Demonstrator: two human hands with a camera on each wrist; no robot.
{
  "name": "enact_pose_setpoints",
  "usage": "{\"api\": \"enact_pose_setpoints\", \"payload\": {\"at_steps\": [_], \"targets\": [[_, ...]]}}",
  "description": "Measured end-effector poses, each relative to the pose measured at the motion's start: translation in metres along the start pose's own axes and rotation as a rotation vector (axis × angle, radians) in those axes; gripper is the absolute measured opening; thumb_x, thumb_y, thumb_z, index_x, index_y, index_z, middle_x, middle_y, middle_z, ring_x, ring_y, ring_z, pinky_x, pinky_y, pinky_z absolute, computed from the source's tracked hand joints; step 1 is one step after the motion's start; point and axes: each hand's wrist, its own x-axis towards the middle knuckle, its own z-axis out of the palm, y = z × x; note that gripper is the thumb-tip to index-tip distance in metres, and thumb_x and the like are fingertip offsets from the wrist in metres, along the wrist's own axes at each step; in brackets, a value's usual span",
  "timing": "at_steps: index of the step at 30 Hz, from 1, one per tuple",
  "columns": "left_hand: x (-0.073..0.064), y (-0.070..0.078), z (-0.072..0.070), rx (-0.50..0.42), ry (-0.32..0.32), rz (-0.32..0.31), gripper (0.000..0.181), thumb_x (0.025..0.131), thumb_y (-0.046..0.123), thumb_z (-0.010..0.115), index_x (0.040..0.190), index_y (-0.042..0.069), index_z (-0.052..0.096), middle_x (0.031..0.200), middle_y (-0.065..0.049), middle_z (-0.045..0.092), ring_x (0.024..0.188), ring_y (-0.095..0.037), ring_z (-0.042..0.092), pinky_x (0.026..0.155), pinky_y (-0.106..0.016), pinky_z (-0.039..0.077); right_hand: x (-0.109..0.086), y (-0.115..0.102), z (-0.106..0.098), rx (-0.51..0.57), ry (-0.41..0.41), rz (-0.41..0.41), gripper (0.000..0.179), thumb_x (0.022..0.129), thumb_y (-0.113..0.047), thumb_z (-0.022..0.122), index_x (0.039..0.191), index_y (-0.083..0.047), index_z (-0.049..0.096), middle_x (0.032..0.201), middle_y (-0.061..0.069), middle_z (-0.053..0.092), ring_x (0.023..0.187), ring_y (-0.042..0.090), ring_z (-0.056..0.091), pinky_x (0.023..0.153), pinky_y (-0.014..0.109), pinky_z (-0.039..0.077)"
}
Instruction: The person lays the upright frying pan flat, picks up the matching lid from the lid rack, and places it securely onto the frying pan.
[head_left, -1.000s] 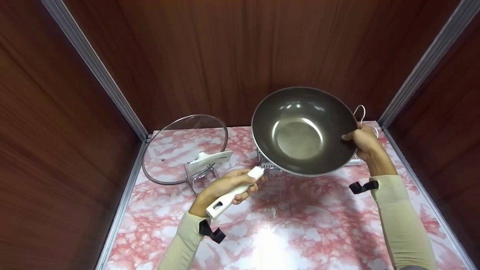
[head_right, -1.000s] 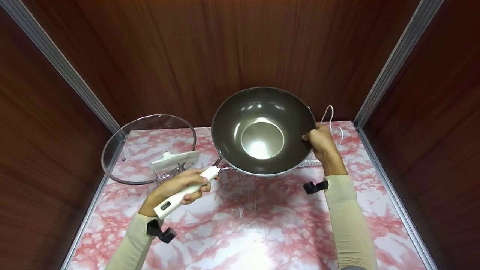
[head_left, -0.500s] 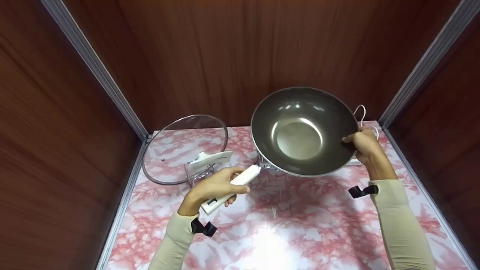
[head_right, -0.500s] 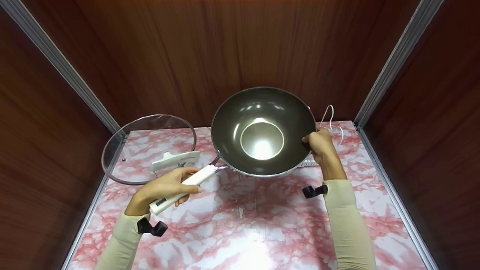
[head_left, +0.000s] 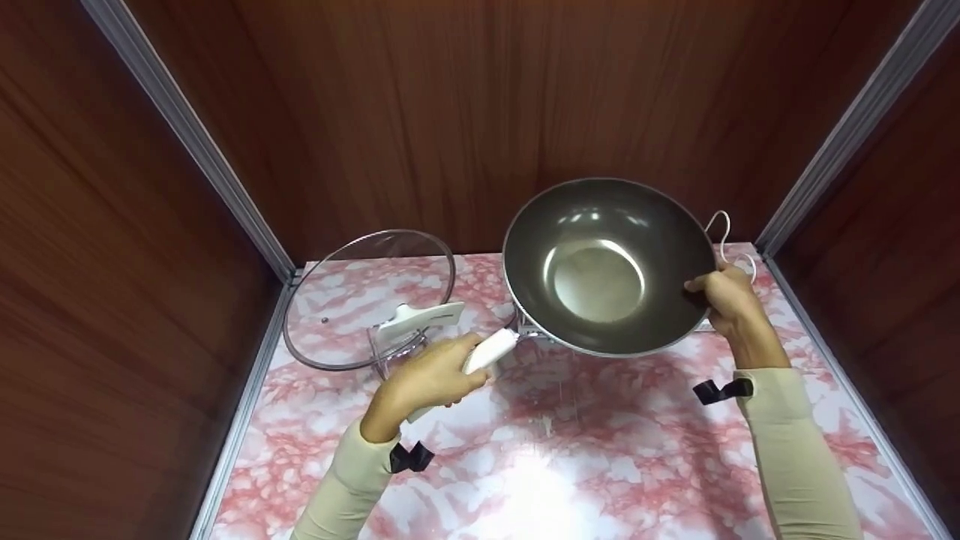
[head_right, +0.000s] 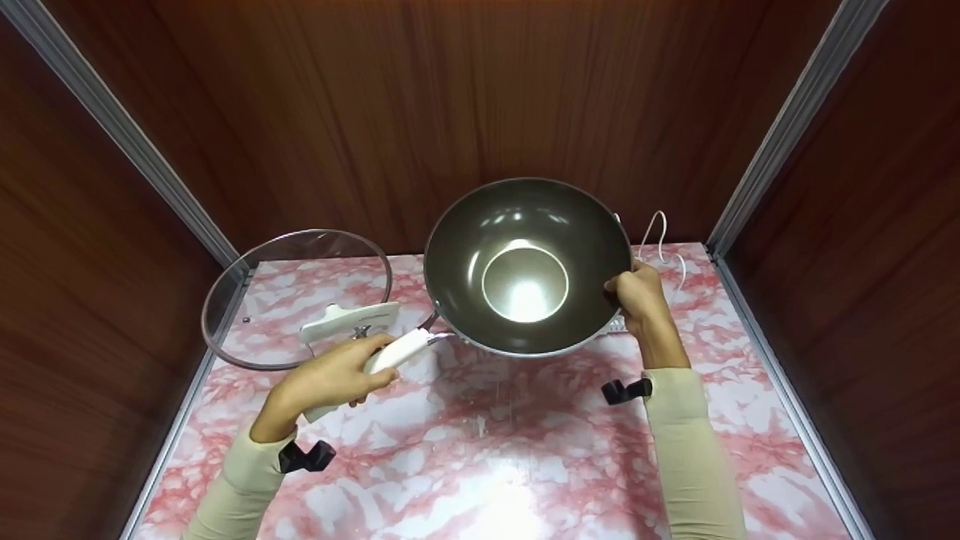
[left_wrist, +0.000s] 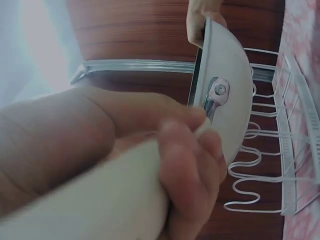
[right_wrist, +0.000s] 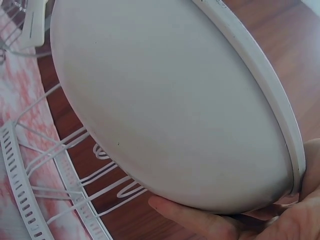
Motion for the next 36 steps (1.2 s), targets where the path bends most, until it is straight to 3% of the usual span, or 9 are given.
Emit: {"api": "enact_pose_setpoints", "payload": {"at_steps": [3, 5, 8, 13, 19, 23, 26, 29, 36], "targets": [[-0.002, 0.003, 0.008, 0.179, 0.118, 0.035, 0.022, 0.094, 0.019, 0.069, 0.112, 0.007, 0.063, 0.085, -0.005, 0.065, 0.066, -0.017, 0.056, 0.058, -0.035, 0.047, -0.001, 0.001, 0.001, 0.001, 0.009, -0.002, 0.066, 0.092, 0.016, 0.049, 0.155, 0.009, 0.033, 0.095, -0.006, 0.065, 0.085, 0.008, 0.069, 0.078, 0.024, 0.062], [-0.002, 0.005, 0.015, 0.266, 0.194, 0.047, 0.019, 0.091, 0.019, 0.069, 0.104, 0.007, 0.062, 0.081, -0.004, 0.064, 0.066, -0.02, 0.056, 0.057, -0.039, 0.047, -0.003, 0.001, 0.0, -0.007, 0.019, 0.0, 0.051, 0.092, 0.016, 0.05, 0.141, 0.004, 0.044, 0.095, -0.005, 0.064, 0.084, 0.008, 0.069, 0.078, 0.025, 0.063], [-0.003, 0.007, 0.026, 0.357, 0.31, 0.061, 0.017, 0.088, 0.017, 0.069, 0.096, 0.006, 0.06, 0.075, -0.004, 0.063, 0.059, -0.021, 0.055, 0.051, -0.041, 0.048, -0.005, 0.001, 0.0, -0.015, 0.024, -0.001, 0.04, 0.092, 0.014, 0.05, 0.128, -0.004, 0.048, 0.095, -0.004, 0.064, 0.083, 0.008, 0.07, 0.078, 0.025, 0.063], [-0.003, 0.008, 0.038, 0.462, 0.454, 0.07, 0.019, 0.087, 0.017, 0.074, 0.091, 0.005, 0.06, 0.067, -0.005, 0.062, 0.052, -0.019, 0.054, 0.046, -0.04, 0.049, -0.008, 0.001, -0.001, -0.016, 0.012, -0.002, 0.036, 0.094, 0.013, 0.049, 0.125, -0.004, 0.048, 0.093, -0.004, 0.065, 0.083, 0.008, 0.07, 0.078, 0.025, 0.062], [-0.003, 0.004, 0.038, 0.538, 0.511, 0.029, 0.024, 0.086, 0.016, 0.085, 0.091, 0.006, 0.064, 0.069, -0.009, 0.07, 0.059, -0.028, 0.07, 0.049, -0.044, 0.054, -0.009, 0.001, 0.002, -0.006, -0.01, 0.011, 0.025, 0.099, 0.009, 0.052, 0.119, -0.004, 0.048, 0.09, -0.005, 0.068, 0.083, 0.008, 0.07, 0.077, 0.024, 0.061], [-0.002, -0.002, 0.039, 0.574, 0.54, 0.021, 0.027, 0.083, 0.018, 0.089, 0.092, 0.006, 0.067, 0.07, -0.01, 0.072, 0.06, -0.028, 0.072, 0.05, -0.043, 0.055, -0.01, 0.0, 0.003, -0.001, -0.027, 0.008, 0.024, 0.101, 0.004, 0.055, 0.122, -0.003, 0.046, 0.091, -0.004, 0.068, 0.084, 0.008, 0.071, 0.078, 0.025, 0.062], [-0.002, -0.006, 0.041, 0.614, 0.576, 0.031, 0.029, 0.08, 0.019, 0.091, 0.091, 0.006, 0.067, 0.068, -0.01, 0.071, 0.059, -0.029, 0.072, 0.049, -0.042, 0.055, -0.012, 0.0, 0.003, -0.033, -0.05, 0.001, 0.038, 0.1, 0.006, 0.052, 0.136, 0.003, 0.042, 0.098, -0.003, 0.066, 0.088, 0.008, 0.07, 0.08, 0.025, 0.062], [-0.002, -0.01, 0.041, 0.646, 0.614, 0.044, 0.028, 0.079, 0.017, 0.091, 0.089, 0.007, 0.067, 0.066, -0.009, 0.07, 0.057, -0.028, 0.072, 0.047, -0.04, 0.054, -0.014, 0.001, 0.002, -0.062, -0.094, -0.021, 0.061, 0.098, 0.01, 0.046, 0.156, 0.006, 0.028, 0.112, -0.002, 0.061, 0.095, 0.009, 0.067, 0.084, 0.025, 0.061], [-0.005, -0.019, 0.035, 0.688, 0.644, 0.073, 0.025, 0.08, 0.015, 0.088, 0.088, 0.008, 0.066, 0.063, -0.008, 0.068, 0.055, -0.027, 0.07, 0.044, -0.04, 0.052, -0.019, 0.003, 0.0, -0.064, -0.203, -0.053, 0.088, 0.093, 0.017, 0.038, 0.17, -0.011, 0.007, 0.145, 0.007, 0.042, 0.117, 0.015, 0.054, 0.092, 0.028, 0.056]]}}
